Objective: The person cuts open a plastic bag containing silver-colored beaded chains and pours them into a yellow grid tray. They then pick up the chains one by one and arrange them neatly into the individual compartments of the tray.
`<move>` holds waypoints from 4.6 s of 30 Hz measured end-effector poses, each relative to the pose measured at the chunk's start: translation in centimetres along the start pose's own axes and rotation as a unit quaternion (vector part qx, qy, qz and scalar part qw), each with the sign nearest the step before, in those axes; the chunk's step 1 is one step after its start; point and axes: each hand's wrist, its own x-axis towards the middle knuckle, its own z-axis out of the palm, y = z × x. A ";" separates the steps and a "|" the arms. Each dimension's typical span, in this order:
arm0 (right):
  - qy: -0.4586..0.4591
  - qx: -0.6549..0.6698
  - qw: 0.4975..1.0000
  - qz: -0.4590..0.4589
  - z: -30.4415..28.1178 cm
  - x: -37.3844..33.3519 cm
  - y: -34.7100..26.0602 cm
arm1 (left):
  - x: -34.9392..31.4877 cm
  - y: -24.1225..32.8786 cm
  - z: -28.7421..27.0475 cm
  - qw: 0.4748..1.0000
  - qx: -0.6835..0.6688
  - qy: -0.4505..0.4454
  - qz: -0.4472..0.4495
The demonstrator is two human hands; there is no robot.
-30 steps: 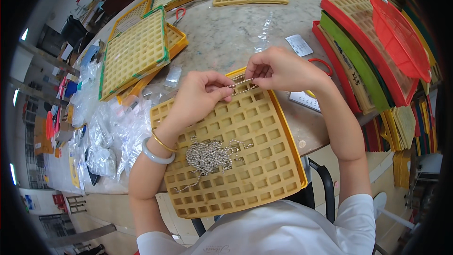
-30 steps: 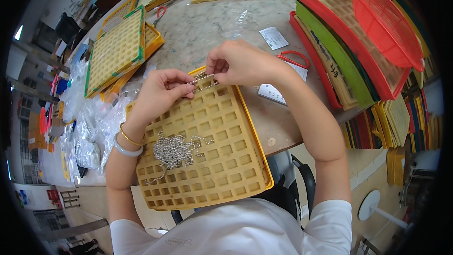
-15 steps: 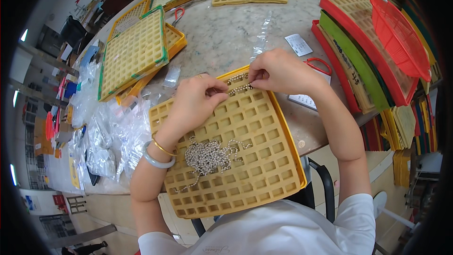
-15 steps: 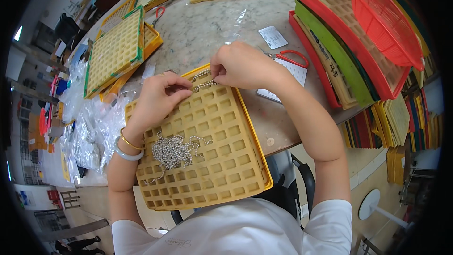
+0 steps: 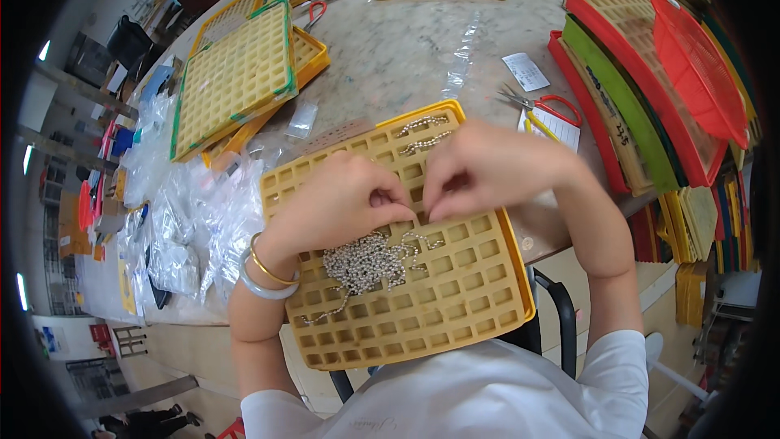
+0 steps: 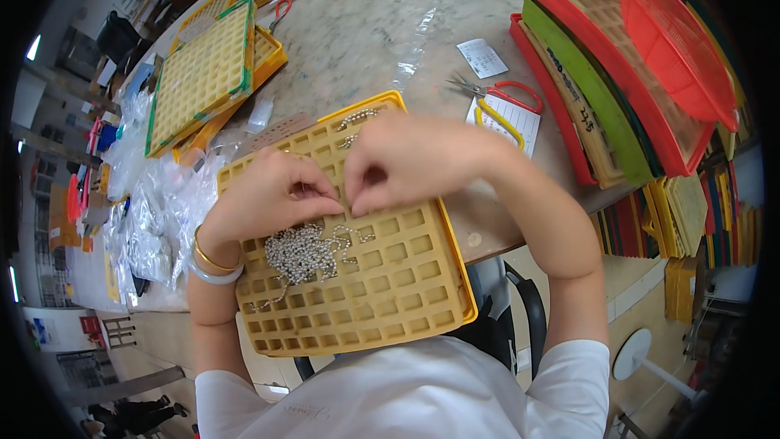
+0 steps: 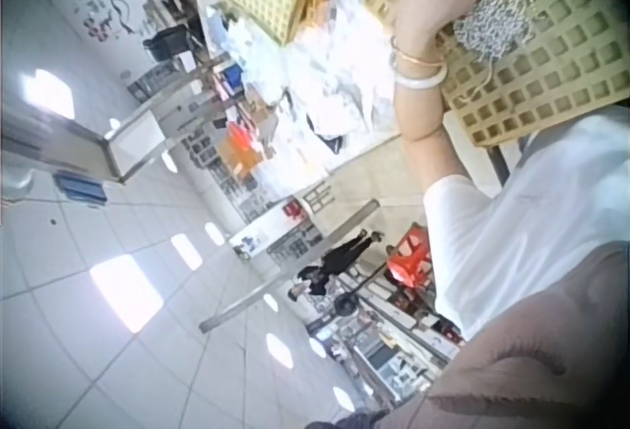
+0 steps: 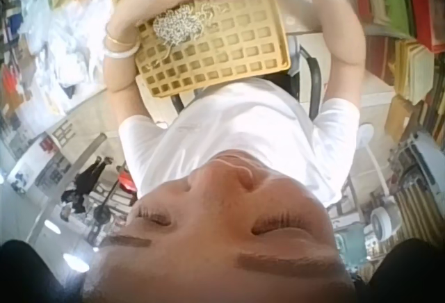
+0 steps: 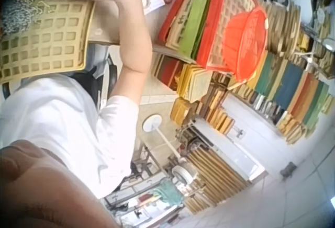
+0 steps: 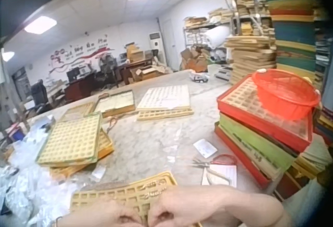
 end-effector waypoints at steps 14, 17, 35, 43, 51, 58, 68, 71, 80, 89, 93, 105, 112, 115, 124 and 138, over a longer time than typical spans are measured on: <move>0.183 0.176 0.965 0.060 -0.3 0.2 -0.4 | 1.5 -1.4 0.9 0.851 -0.524 -0.035 -0.002; 0.221 0.079 0.972 0.017 -0.7 0.4 1.3 | 1.7 -2.0 1.0 0.886 -0.463 -0.025 0.002; 0.199 0.005 0.979 0.049 -2.4 -0.6 1.9 | 2.1 -2.5 1.5 0.937 -0.304 0.134 -0.106; 0.156 -0.053 0.979 0.121 -2.5 -0.8 2.1 | 2.2 -1.7 2.4 0.971 -0.153 0.172 -0.067; 0.095 -0.142 0.973 0.152 -2.5 -1.3 2.3 | 2.0 -1.6 2.8 0.983 -0.070 0.168 -0.023; 0.141 -0.151 0.970 0.131 -2.3 -0.9 2.4 | 1.6 -1.7 2.1 0.975 -0.081 0.203 -0.045; 0.131 -0.111 0.982 0.077 -2.2 -0.6 1.2 | 1.2 -1.9 2.4 0.982 -0.021 0.188 0.004; 0.073 -0.048 0.996 0.024 -1.1 -0.2 0.4 | 1.4 -1.4 2.6 0.982 -0.022 0.176 0.070; 0.109 -0.160 0.965 -0.176 4.8 1.8 0.1 | 1.7 -2.2 2.5 0.976 -0.072 0.203 -0.003; 0.188 0.140 0.972 0.012 -0.4 0.2 -1.0 | 0.9 -1.0 0.9 0.802 -0.593 0.016 -0.062; 0.202 0.194 0.960 0.007 -0.7 0.3 0.4 | 1.2 -2.1 1.2 0.881 -0.472 -0.025 -0.011; 0.169 0.023 0.981 0.096 -1.7 -0.9 0.1 | 1.2 -1.1 1.9 0.955 -0.257 0.132 -0.069; 0.079 -0.112 0.988 0.074 -1.9 -1.5 0.8 | 0.8 -0.4 2.6 0.984 -0.138 0.107 -0.022; 0.072 -0.137 0.985 0.072 -1.9 -1.6 0.7 | 0.7 -0.5 2.5 0.984 -0.122 0.127 -0.016; 0.058 -0.031 0.998 0.002 0.1 0.1 -0.7 | -0.4 -1.0 0.7 0.996 -0.006 0.078 0.053; 0.107 0.042 0.993 -0.026 2.2 0.8 -2.4 | 0.2 -1.6 0.5 0.963 -0.263 0.057 -0.002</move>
